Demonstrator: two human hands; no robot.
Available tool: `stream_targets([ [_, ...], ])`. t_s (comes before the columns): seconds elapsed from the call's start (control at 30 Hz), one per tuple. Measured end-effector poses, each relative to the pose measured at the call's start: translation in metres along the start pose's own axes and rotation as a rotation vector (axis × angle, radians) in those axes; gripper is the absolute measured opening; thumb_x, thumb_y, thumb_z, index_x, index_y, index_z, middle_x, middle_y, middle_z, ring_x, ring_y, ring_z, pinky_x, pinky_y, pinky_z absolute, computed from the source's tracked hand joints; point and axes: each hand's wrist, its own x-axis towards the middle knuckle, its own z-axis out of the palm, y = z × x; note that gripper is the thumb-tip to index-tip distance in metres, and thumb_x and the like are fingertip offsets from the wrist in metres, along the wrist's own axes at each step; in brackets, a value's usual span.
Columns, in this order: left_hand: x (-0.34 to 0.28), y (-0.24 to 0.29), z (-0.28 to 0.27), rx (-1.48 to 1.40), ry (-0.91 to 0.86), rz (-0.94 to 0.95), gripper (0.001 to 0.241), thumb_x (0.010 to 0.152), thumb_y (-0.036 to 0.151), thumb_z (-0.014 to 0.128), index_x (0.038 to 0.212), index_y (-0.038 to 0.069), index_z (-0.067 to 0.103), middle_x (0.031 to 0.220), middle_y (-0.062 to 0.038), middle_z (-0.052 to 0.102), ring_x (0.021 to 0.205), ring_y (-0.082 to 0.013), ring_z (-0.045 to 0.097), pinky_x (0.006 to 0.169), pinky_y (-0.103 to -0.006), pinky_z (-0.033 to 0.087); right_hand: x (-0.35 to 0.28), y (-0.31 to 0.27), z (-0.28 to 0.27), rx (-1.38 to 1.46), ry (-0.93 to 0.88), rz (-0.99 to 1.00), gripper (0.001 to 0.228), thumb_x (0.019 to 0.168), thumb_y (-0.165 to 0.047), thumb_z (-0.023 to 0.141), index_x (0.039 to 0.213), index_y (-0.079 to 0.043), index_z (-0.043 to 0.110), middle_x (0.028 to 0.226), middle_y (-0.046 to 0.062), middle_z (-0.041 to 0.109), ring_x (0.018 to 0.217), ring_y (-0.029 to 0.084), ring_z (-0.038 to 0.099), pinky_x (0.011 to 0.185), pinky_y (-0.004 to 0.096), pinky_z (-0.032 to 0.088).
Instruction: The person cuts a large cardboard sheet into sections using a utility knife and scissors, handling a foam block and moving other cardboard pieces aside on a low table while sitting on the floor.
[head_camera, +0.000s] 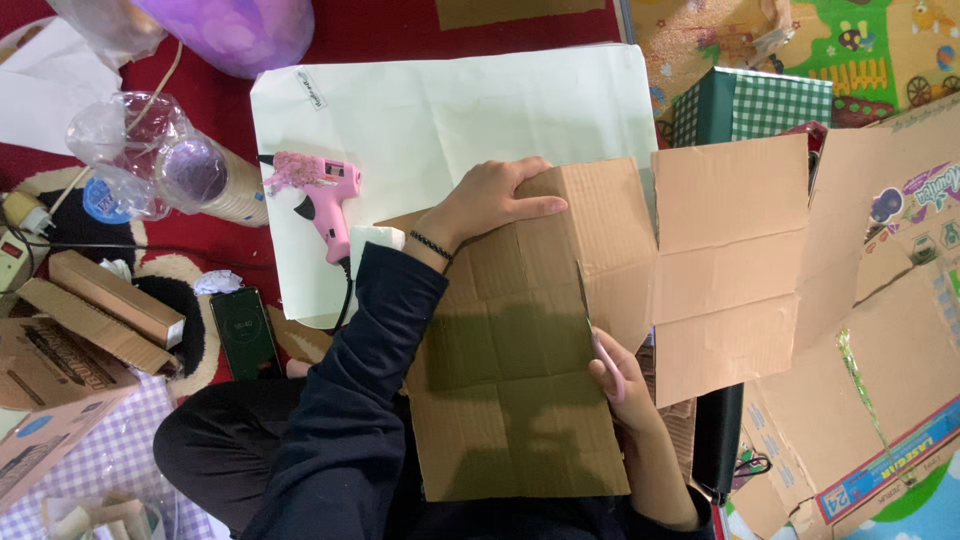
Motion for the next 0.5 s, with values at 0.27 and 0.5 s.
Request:
stream_targets([
  [0.27,-0.002,0.003,-0.001,0.016,-0.021,0.033,0.054,0.091,0.063,0.064,0.119,0.017,0.067,0.094,-0.010,0.077,0.088,-0.0313,0.075,0.088,-0.0468,0.056,-0.004,0.052,-0.040,-0.015,0.019,0.010,0.038,0.090,-0.013,0.065,0.124,0.002,0.062,0.106,0.011,0.069,0.097,0.014,0.060,0.085,0.033,0.051],
  [0.5,-0.006,0.007,-0.004,0.018,-0.010,0.037,0.054,0.091,0.061,0.064,0.121,0.016,0.066,0.096,-0.012,0.077,0.090,-0.0347,0.075,0.086,-0.0508,0.057,0.001,0.023,-0.026,-0.061,0.000,0.015,0.038,0.090,-0.013,0.066,0.124,0.005,0.063,0.099,0.013,0.071,0.085,0.015,0.063,0.077,0.032,0.053],
])
